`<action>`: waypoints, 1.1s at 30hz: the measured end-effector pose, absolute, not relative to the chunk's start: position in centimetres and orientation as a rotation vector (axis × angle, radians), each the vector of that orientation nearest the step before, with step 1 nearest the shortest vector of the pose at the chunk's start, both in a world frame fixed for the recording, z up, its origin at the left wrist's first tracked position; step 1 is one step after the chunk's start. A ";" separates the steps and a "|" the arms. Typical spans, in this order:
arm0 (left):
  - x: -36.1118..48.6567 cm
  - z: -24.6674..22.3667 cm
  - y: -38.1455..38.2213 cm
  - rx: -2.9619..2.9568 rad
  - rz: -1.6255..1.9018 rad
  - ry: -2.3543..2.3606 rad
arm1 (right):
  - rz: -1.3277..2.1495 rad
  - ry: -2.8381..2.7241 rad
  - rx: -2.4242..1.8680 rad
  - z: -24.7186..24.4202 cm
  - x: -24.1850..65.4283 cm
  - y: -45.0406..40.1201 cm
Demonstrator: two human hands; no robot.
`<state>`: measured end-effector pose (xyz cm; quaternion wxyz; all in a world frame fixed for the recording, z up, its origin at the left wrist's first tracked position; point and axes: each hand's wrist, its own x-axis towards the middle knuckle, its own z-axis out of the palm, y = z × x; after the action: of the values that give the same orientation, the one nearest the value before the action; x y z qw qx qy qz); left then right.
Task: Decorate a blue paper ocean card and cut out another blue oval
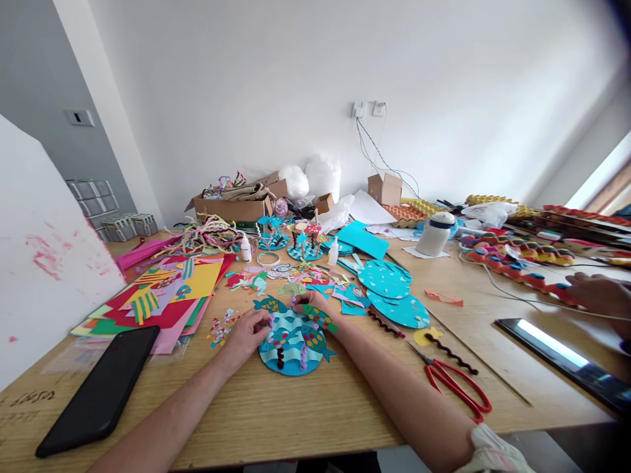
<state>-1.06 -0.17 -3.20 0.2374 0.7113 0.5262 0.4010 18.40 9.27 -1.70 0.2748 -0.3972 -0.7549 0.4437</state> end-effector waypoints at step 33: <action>-1.0 -2.9 -0.4 1.946 1.108 1.446 | 1.102 -2.072 -1.035 -3.2 18.4 10.5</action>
<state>-0.98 -0.41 -2.88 0.2358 0.7095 0.5271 0.4040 18.37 10.51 -3.23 0.2844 -0.3868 -0.7745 0.4120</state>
